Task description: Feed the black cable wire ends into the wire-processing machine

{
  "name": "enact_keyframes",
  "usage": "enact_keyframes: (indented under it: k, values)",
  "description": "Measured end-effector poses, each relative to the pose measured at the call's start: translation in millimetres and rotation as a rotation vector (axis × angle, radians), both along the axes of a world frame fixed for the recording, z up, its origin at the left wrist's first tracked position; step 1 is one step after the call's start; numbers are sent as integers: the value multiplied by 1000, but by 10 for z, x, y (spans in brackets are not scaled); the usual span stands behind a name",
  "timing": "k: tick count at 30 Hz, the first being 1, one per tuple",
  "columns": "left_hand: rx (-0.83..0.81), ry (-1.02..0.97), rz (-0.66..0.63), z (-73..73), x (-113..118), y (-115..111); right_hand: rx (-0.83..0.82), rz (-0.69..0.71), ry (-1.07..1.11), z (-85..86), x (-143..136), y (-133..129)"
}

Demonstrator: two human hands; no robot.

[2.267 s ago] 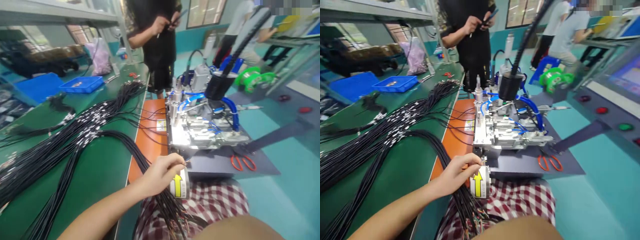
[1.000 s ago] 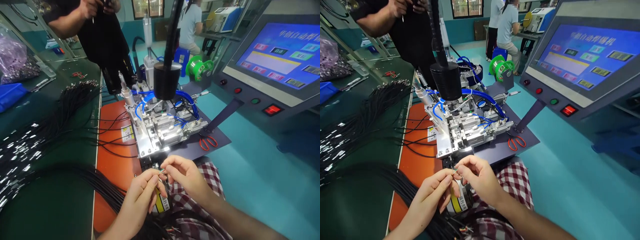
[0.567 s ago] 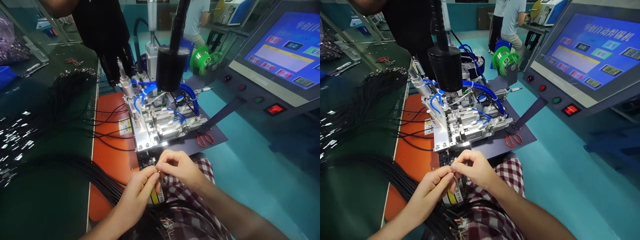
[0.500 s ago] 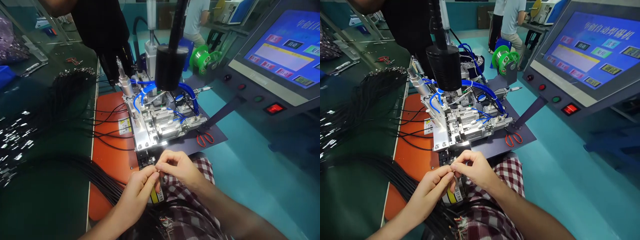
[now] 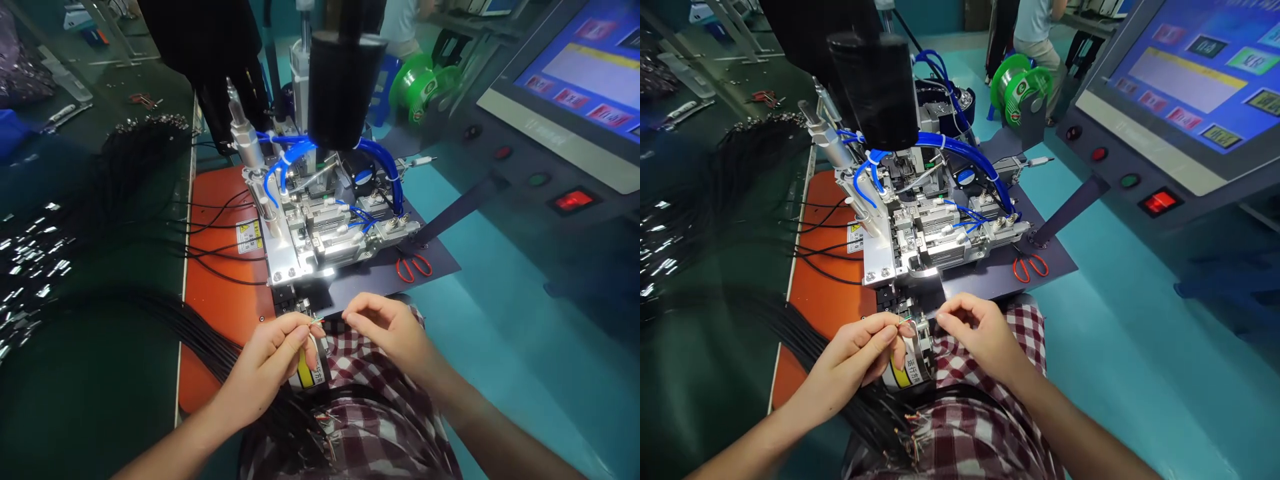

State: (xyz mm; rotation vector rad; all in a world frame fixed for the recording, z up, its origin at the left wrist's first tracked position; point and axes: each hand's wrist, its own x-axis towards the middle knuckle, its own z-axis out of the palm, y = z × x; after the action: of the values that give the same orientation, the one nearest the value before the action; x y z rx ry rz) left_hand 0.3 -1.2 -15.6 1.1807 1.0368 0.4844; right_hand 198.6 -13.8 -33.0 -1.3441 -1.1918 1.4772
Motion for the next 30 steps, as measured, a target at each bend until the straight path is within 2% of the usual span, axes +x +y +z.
enact_keyframes:
  k: [4, 8, 15, 23, 26, 30]
  values:
    - [-26, -20, 22, 72, -5, 19, -71, -9, 168, -79, -161, 64]
    - [-33, -19, 25, 101, -8, 30, -99, -8, 388, -69, -339, 119]
    - [-31, -34, 42, 85, -23, 31, -217, 7, 513, -93, -444, 121]
    - [60, -16, 137, -24, -23, -38, -38, -54, 274, -99, -541, 44]
    - [80, 19, 176, 4, 19, -22, 15, -62, 144, -78, -531, 41]
    - [59, 29, 328, 71, 116, 38, 128, -106, -23, -66, -520, 34]
